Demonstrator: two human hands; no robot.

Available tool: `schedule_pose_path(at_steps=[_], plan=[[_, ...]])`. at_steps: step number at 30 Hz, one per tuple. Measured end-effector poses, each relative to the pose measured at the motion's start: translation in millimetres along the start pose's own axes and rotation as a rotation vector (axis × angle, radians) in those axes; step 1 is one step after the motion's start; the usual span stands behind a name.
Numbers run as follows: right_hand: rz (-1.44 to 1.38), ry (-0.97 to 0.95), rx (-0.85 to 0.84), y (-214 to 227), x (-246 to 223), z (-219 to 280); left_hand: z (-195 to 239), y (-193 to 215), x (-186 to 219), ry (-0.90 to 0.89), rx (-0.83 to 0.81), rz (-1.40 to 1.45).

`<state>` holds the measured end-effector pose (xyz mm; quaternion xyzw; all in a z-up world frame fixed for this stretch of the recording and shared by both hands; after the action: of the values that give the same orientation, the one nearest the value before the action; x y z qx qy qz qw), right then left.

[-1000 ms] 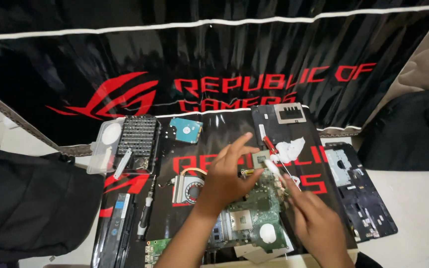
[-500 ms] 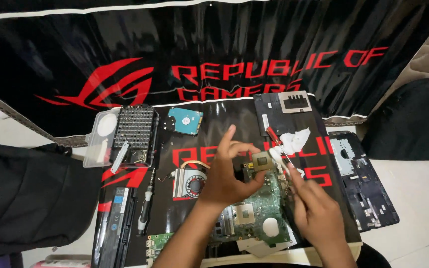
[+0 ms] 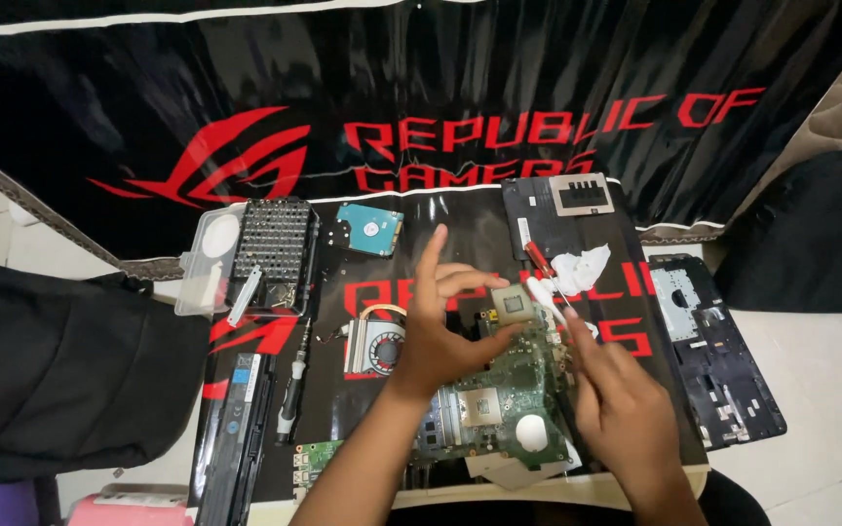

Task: The person uses a toothbrush to scrub a small component on a laptop motherboard. They repeatedly brush the same area while holding the board steady with the other hand.

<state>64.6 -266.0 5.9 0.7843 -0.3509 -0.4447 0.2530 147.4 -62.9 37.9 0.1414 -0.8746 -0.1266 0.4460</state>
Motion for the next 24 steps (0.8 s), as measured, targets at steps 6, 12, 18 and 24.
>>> schedule_pose_path(at_steps=[6, 12, 18, 24], plan=[[0.279, -0.073, -0.098, 8.5, -6.6, -5.8, 0.5, 5.8, 0.4, -0.001, 0.007, -0.040], [0.270, -0.158, -0.242, -0.2, 8.1, -5.9, -1.4, 5.3, -0.6, 0.052, 0.001, 0.065], [0.446, 0.044, -0.361, -7.5, -5.0, 3.1, -3.5, 9.0, 0.8, 0.098, 0.031, 0.107], [-0.649, -0.244, -0.067, 50.1, -34.2, -49.5, -3.2, 8.3, -1.0, 0.111, 0.004, 0.145]])
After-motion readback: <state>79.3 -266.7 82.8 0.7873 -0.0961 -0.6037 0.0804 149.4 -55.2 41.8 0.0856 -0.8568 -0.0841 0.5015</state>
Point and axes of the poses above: each hand's wrist, its own z-axis away from the middle knuckle, its own y-axis out of the back of the hand, x = y × z, the point moved 7 cm from there along -z, towards the middle knuckle, and after that the axes turned 15 degrees about -z, right-handed, at the moved point
